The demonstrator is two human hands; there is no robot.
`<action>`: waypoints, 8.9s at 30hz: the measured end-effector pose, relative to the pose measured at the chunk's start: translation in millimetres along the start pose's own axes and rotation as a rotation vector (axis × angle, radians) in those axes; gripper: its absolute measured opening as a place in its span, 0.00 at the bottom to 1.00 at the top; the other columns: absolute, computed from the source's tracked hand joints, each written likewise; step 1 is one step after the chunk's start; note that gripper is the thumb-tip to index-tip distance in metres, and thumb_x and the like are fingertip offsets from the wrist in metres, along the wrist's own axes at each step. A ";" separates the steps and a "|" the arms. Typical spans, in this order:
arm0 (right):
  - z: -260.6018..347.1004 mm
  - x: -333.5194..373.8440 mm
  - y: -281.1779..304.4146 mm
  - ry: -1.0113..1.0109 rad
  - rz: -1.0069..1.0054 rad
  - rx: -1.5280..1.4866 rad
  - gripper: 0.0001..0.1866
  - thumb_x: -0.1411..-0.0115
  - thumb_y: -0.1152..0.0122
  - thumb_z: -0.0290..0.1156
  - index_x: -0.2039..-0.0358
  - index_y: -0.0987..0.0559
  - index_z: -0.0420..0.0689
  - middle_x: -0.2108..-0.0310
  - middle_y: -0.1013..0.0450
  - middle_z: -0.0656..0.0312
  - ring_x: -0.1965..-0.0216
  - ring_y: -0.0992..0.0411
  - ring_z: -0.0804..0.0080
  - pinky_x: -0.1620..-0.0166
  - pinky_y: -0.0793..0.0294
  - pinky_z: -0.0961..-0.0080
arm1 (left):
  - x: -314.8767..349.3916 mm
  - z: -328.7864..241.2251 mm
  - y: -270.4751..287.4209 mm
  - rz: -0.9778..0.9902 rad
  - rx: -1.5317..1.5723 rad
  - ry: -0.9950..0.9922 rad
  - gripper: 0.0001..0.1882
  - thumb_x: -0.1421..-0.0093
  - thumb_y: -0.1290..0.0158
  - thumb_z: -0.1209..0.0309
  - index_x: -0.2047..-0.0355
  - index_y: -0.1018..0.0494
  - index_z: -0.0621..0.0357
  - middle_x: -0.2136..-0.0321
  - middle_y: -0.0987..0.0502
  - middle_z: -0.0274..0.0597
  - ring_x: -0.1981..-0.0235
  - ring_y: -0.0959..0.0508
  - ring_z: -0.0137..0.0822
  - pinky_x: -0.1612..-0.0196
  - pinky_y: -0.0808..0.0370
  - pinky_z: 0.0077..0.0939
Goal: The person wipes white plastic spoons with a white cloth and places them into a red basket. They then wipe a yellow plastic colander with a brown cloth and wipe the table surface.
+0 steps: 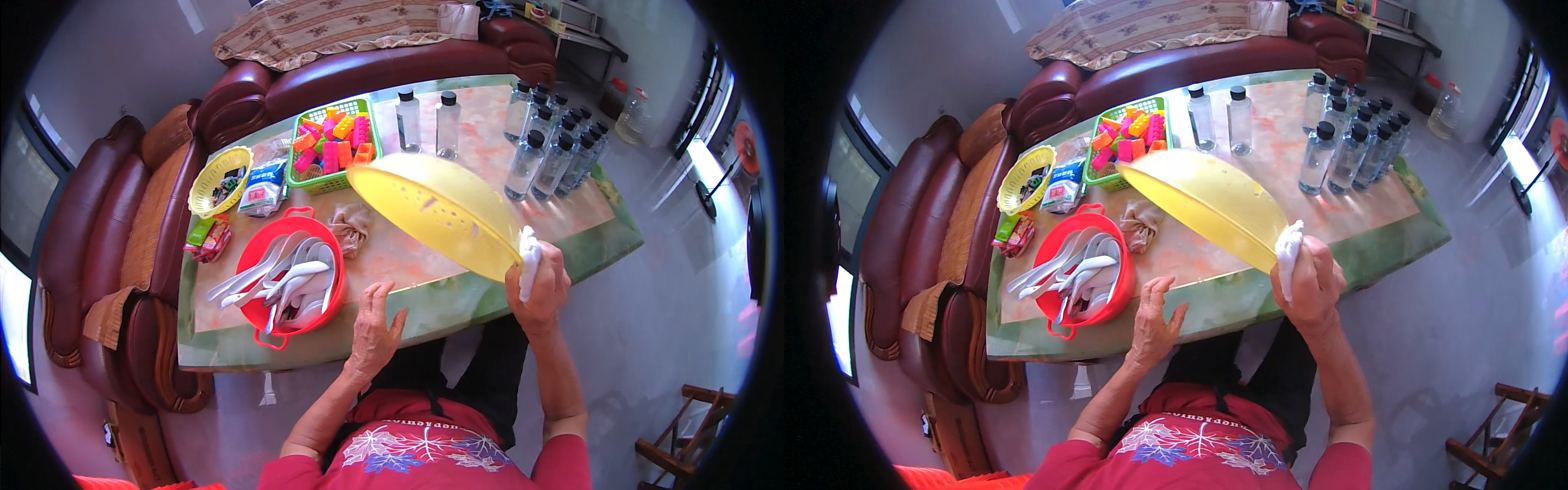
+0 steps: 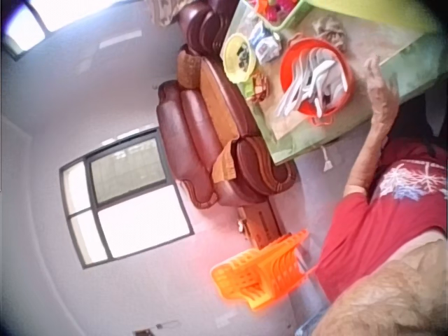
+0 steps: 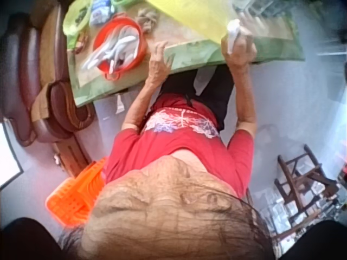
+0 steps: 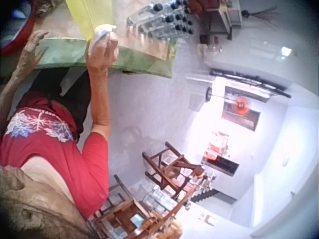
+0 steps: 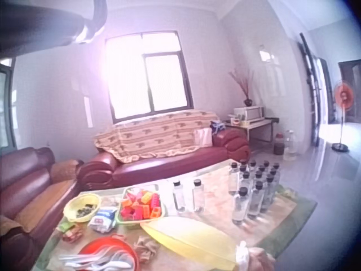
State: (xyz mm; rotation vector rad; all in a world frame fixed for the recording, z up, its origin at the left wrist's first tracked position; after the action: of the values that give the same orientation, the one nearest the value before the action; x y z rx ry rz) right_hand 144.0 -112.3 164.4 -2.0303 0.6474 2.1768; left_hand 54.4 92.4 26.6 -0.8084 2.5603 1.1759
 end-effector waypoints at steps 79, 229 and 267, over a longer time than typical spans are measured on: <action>-46.2 30.0 -77.4 -0.469 0.347 -0.060 0.21 0.52 0.38 0.22 0.54 0.23 0.48 0.61 0.32 0.54 0.59 0.29 0.54 0.59 0.26 0.63 | -13.7 27.9 42.6 -0.513 0.618 0.245 0.26 0.44 0.56 0.82 0.43 0.41 0.67 0.48 0.31 0.46 0.50 0.27 0.38 0.46 0.30 0.30; 1.7 29.4 -128.1 -0.065 0.511 0.287 0.16 0.49 0.46 0.33 0.61 0.23 0.39 0.62 0.33 0.56 0.63 0.35 0.60 0.67 0.38 0.63 | -2.8 42.9 33.7 -0.521 1.218 0.441 0.18 0.35 0.54 0.73 0.45 0.37 0.61 0.50 0.30 0.43 0.50 0.28 0.36 0.47 0.27 0.36; 43.4 2.1 -57.1 0.209 0.662 -0.145 0.15 0.56 0.38 0.34 0.66 0.22 0.46 0.69 0.30 0.65 0.65 0.30 0.69 0.59 0.35 0.70 | -33.9 -102.4 7.3 0.219 -0.514 -0.322 0.22 0.49 0.42 0.65 0.53 0.28 0.53 0.57 0.24 0.42 0.54 0.24 0.40 0.47 0.33 0.41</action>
State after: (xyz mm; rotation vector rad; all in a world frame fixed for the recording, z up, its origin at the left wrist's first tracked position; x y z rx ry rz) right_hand 123.4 -45.1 149.6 -2.3914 1.3962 2.3907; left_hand 82.1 32.8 112.4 -0.3790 2.1451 1.9014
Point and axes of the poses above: each hand's wrist, its own x-axis away from the middle knuckle, its own y-axis out of the back of the hand, z = x × y, the point moved 10 cm from there along -x, towards the middle knuckle
